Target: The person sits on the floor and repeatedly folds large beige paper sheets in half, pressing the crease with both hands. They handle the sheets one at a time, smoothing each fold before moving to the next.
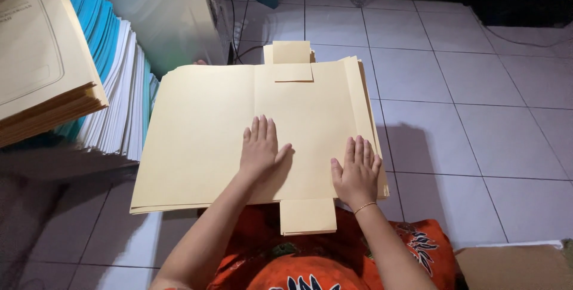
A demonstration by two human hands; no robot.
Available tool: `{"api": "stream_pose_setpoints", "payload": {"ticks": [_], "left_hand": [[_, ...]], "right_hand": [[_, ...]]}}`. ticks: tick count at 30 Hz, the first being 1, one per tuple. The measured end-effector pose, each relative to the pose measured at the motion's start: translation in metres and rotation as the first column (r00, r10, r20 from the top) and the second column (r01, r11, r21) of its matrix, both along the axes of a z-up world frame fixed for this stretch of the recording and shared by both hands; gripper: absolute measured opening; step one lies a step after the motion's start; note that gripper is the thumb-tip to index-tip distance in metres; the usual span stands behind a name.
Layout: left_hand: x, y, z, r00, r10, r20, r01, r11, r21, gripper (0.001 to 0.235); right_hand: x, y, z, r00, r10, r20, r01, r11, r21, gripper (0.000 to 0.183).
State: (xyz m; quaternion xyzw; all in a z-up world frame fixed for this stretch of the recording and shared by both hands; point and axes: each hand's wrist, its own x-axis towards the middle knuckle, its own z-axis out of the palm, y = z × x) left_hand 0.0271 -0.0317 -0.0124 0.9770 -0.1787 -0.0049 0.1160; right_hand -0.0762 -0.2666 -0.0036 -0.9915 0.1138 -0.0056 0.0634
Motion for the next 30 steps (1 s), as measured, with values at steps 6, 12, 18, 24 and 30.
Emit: {"api": "stream_pose_setpoints", "payload": {"ticks": [6,12,18,24,30], "left_hand": [[-0.063,0.01,0.034,0.976,-0.196,-0.099,0.193,0.98,-0.04,0.091],[0.042,-0.033,0.005,0.993,-0.112,0.027,0.112,0.994,-0.001,0.093],[0.114,-0.082,0.005,1.0,0.01,-0.023,-0.013,0.994,-0.11,0.1],[0.127,-0.129,-0.014,0.987,0.143,0.079,-0.118,0.96,-0.255,0.102],[0.207,-0.131,0.008,0.993,0.073,0.088,-0.065,0.994,-0.089,0.096]], "right_hand": [[0.0,0.0,0.001,1.0,0.013,-0.016,-0.013,1.0,-0.014,0.075],[0.002,0.0,0.004,0.999,0.008,-0.037,-0.008,1.0,-0.006,0.075],[0.005,0.001,0.007,1.0,0.02,0.0,-0.02,1.0,0.02,0.074],[0.009,-0.007,-0.024,0.96,0.071,0.272,-0.044,0.994,-0.104,0.074],[0.012,-0.007,-0.022,0.952,0.087,0.294,-0.05,0.99,-0.131,0.072]]}}
